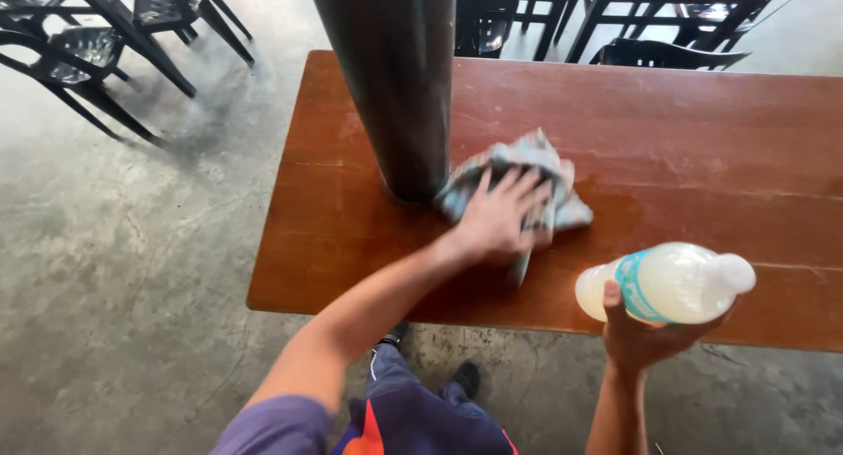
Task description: Spraying cleaning liquid onto a bar counter, wiping it with a cloth, and organizing bottles and mats.
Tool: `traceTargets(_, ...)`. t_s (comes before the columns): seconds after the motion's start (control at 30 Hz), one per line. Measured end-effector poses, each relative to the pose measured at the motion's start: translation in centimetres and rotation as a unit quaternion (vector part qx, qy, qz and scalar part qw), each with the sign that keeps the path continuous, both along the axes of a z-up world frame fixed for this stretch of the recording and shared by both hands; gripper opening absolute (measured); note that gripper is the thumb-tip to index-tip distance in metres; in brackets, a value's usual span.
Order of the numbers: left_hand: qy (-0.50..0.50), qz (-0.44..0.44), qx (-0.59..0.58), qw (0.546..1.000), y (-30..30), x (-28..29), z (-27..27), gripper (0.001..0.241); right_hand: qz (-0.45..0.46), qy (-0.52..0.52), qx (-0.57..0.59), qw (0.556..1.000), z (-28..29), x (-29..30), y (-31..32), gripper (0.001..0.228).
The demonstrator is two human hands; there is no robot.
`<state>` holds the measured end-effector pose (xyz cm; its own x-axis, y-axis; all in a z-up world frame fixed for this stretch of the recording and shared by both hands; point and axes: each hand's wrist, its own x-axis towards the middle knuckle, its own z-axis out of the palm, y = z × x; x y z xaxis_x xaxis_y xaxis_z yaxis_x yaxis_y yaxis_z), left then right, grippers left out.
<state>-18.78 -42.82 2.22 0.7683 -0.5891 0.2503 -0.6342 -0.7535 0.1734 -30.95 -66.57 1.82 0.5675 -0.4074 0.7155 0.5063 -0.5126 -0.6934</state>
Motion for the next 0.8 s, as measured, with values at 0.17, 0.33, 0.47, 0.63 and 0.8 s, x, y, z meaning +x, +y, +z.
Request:
traceTargets(0.17,0.028,0.092,-0.006,0.995,-4.9,7.4,-1.4,0.072,-0.015,0.016,-0.011,1.0,-1.1,-1.8,-0.7,0.116)
traceTargets(0.33,0.029,-0.009,0.04,0.999,-1.3,-1.2,0.1,0.069,-0.027,0.03,-0.02,0.999,-1.6,-3.1,-1.2,0.116)
traceTargets(0.47,-0.048,-0.019,0.049,0.997,5.8,-9.0,-1.1,0.064,-0.019,0.039,-0.022,0.999,-1.9,-2.8,-0.5,0.117)
traceTargets(0.63,0.032,0.087,0.093,0.991,17.1,-12.7,2.6,0.072,-0.018,0.048,-0.032,0.998,-1.7,-3.0,0.3,0.117)
traceTargets(0.8,0.12,0.344,0.023,0.931,26.8,-10.7,2.4,0.062,-0.025,0.039,-0.042,0.998,-4.0,-2.4,-0.4,0.118)
